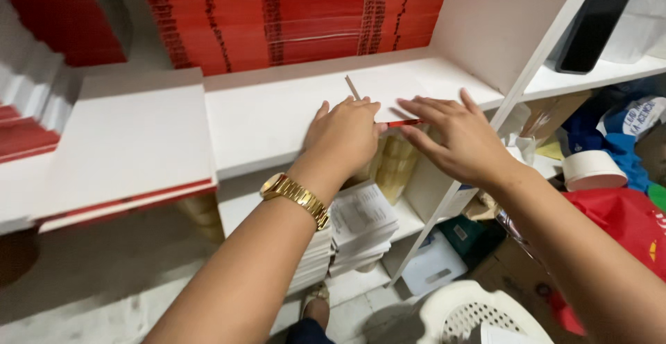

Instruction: The person repeatedly picks up stacks of red and white books from a lower shelf and places them onto a higher shelf, arranging them into neat piles. The person continues this process, moving books from one location to another within the shelving unit.

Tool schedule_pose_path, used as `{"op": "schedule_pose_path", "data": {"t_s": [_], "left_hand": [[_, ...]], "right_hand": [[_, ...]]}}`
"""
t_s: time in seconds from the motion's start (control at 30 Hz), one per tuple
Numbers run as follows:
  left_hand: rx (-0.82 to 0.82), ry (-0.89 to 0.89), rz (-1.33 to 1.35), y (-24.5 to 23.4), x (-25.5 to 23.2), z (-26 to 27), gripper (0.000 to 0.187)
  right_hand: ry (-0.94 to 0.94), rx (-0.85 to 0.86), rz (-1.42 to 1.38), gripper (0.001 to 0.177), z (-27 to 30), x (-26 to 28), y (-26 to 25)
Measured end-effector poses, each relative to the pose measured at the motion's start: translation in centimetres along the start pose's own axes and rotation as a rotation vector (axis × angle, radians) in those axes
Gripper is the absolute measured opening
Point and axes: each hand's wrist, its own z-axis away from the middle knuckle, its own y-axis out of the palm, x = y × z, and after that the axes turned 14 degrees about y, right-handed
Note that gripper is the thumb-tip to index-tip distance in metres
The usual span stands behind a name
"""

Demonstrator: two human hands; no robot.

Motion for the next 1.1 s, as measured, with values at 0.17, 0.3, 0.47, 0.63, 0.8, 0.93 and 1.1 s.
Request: {"op": "schedule_pose_path", "data": {"t_s": [0.17,0.3,0.47,0.63,0.8,0.93,1.1], "left_hand": [[0.001,-0.002,0.072,0.6,0.9,-4.1,0.05],[0.058,0.002,0.039,2.7,1.9,-7.8,0.054],[0.169,-0.036,0.039,2.3,0.9,-10.7,0.058],[0.262,-0.024,0.025,1.6,0.1,-11.8,0.061],[0.368,-0.007,0.03,-0.1,-0.6,-11.0,0.066],[0.297,0.037,0.006,1.5,0.2,-11.2,0.063],[0.167,0.024,-0.001,2.0,0.4,-11.1,0.069]], "right_hand": [[0.047,-0.071,0.028,0.036,-4.8,-3.9,2.1],[0.137,-0.04,-0.008,0.032,-8.7,-8.7,3.8],[0.204,-0.015,0.03,0.034,-10.9,-11.3,4.1],[0.257,-0.036,0.074,0.036,-11.8,-13.3,3.8],[0.073,-0.077,0.052,0.04,-12.8,-16.6,4.5],[0.104,-0.108,0.081,0.035,-12.3,-16.9,4.8],[0.127,-0.084,0.033,0.037,-12.3,-16.0,4.7]]}}
